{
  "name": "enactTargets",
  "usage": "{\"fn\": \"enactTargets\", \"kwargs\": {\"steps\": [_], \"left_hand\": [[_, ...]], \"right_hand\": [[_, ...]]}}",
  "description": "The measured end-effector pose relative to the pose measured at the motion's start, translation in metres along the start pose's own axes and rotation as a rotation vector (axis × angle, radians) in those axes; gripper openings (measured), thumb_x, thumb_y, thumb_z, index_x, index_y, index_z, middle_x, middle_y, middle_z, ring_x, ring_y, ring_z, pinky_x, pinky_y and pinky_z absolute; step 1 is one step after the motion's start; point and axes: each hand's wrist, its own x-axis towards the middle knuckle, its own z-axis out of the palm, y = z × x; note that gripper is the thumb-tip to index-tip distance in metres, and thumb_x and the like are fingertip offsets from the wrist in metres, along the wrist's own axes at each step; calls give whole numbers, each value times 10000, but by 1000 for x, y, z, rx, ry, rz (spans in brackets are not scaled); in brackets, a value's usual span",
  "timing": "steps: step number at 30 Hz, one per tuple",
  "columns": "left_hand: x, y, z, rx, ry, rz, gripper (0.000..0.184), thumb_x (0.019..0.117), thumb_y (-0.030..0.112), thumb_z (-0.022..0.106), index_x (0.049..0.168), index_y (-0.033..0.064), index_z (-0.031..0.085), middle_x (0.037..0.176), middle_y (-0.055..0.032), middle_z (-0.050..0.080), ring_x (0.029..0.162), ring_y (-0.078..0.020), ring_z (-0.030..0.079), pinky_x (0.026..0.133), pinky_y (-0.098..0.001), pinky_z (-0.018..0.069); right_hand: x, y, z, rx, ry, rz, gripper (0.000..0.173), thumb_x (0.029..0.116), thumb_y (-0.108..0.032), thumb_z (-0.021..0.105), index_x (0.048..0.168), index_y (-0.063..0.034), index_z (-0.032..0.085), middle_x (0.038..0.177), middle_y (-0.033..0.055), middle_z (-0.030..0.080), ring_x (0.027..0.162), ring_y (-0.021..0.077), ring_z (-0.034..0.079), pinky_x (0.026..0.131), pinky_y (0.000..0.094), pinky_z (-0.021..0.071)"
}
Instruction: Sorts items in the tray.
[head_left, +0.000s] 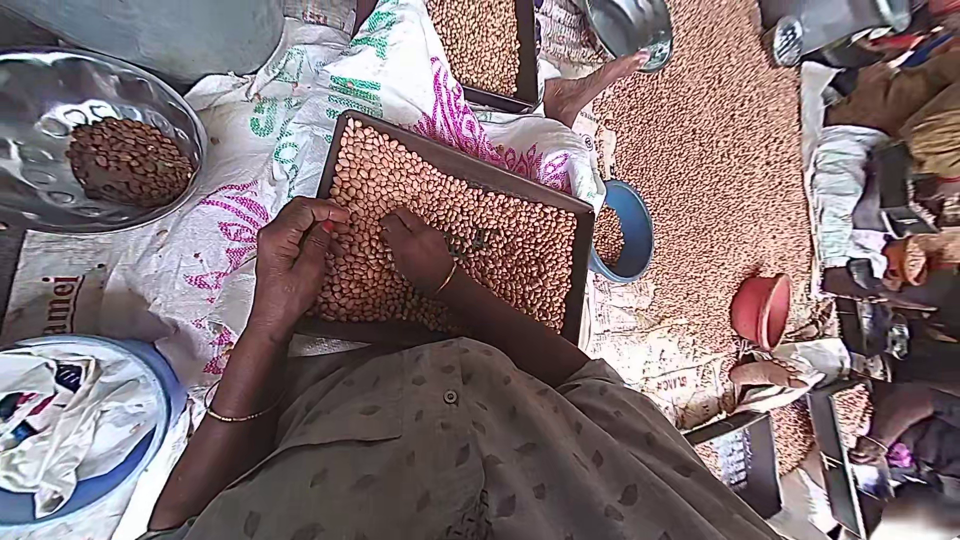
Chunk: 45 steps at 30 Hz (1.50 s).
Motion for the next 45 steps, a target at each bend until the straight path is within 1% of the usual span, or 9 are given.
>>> {"fn": "enactTargets", "kwargs": {"steps": [5,10,16,24,28,30,33,37,45], "left_hand": [[0,-2,-2,-62,10,-1,265,1063,82,417,1181,20,646,1195,-56,651,918,-58,675,766,-221,588],[1,-5,-3,-120,21,0,265,1057,80,411,1179,36,642,1172,-28,670,921,-58,675,783,-231,583],[2,-8,-3,-135,26,-2,260,1063,83,420,1191,39,642,1176,-23,669,912,-51,671,778,-222,581],[1,-9,-3,-129,24,-3,262,1059,93,421,1187,50,647,1175,-21,665,893,-58,664,764,-223,575],[2,-10,-2,-133,26,-15,257,1064,118,430,1172,66,657,1176,-20,668,851,-64,659,704,-216,568],[1,-10,-2,-127,34,-21,257,1059,111,433,1168,64,661,1165,-21,668,846,-62,656,702,-213,566],[1,-7,-4,-135,31,-32,254,1052,99,431,1160,63,658,1168,-22,676,861,-72,671,715,-223,579],[2,-10,-4,-184,30,-13,264,1052,105,418,1163,72,654,1177,-9,686,881,-66,680,718,-223,585],[1,-13,-5,-196,13,-9,250,1067,116,422,1173,75,644,1185,-6,673,901,-78,680,742,-232,588]], "right_hand": [[12,10,-35,748,-101,509,183,1016,-2,545,1118,80,673,963,161,736,737,152,710,627,290,588],[15,19,-61,1092,-252,601,186,1014,28,504,1082,47,677,980,113,755,657,97,695,492,222,535],[17,23,-62,1445,-178,721,242,1051,5,408,1097,32,644,964,128,751,765,186,746,710,330,636],[26,37,-80,1096,-447,591,158,1033,23,495,1095,74,631,905,102,731,734,153,736,715,320,642],[59,54,-105,1363,235,600,256,1091,-103,400,1227,13,583,1051,127,739,873,208,755,795,342,638],[74,56,-104,1246,336,622,277,1107,-152,390,1256,11,557,1036,126,725,836,200,742,750,338,632],[69,41,-67,706,54,458,249,1040,-53,532,1230,70,636,1015,146,695,726,153,673,638,291,590],[53,34,-17,60,24,149,250,977,-55,613,1191,39,703,1153,246,691,957,348,729,804,463,612],[33,52,-72,392,4,305,139,969,-39,643,1037,60,713,843,138,738,624,166,697,605,324,609]]}}
